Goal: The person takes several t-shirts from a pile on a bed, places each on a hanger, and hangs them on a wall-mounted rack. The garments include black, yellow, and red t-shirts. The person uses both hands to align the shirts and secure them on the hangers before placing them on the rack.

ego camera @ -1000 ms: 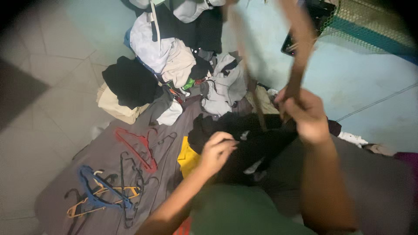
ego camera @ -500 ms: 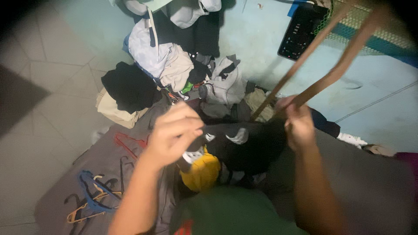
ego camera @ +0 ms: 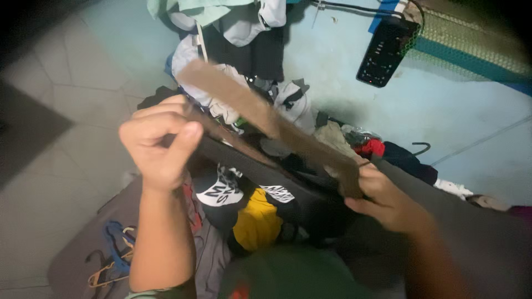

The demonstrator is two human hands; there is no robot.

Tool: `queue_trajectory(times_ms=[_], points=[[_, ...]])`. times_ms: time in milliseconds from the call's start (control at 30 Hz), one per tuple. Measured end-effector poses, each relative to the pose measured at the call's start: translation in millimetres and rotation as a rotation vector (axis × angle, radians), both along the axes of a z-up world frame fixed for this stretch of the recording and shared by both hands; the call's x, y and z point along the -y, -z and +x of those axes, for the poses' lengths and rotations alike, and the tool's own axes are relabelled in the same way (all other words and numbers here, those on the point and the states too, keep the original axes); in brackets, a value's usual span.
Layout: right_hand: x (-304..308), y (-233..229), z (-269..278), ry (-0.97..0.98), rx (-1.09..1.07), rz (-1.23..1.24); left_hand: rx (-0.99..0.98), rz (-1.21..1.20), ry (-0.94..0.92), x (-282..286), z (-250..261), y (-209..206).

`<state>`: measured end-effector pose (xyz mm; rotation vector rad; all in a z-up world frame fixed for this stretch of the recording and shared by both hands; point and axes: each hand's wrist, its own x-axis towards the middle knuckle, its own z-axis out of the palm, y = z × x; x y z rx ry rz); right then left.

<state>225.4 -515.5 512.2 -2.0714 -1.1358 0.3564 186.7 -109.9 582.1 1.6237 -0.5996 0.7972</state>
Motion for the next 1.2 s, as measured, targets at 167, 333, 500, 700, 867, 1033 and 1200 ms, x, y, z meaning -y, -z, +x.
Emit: queue_trajectory(times_ms=[167,333,500,700,867,1033,1200], points=[[10.5,-2.6,-8.5,0.067,0.050,0.044,0.117,-0.141,-0.078,-4.4,-8.1,0.2],[10.0,-24.2,-11.9,-0.122,0.106,0.011,0.060,-0.186,0.036,-11.1,-6.0,-3.1],[5.0,-45.3,-7.6,-0.008,-0.005,-0.496,-0.113,0.024,0.327,-9.9,-3.7,-23.1],[21.8,-79.0,14.0,0.326,0.147,-0.809,-0.062,0.645,0.051,22.0,1.4,-57.0],[11.3,-113.3,29.2,0.297,0.403,-0.573,-0.024,0.839,-0.174,50.1,-10.2,-71.1],[-25.7,-125.2,36.6,0.197,0.244,-0.384,-0.372,1.034,-0.195,61.8,-9.4,-53.1],[-52.2,-133.5,42.3,0.059,0.450,0.279,-0.411,1.011,-0.242,59.6,-8.5,-35.0]])
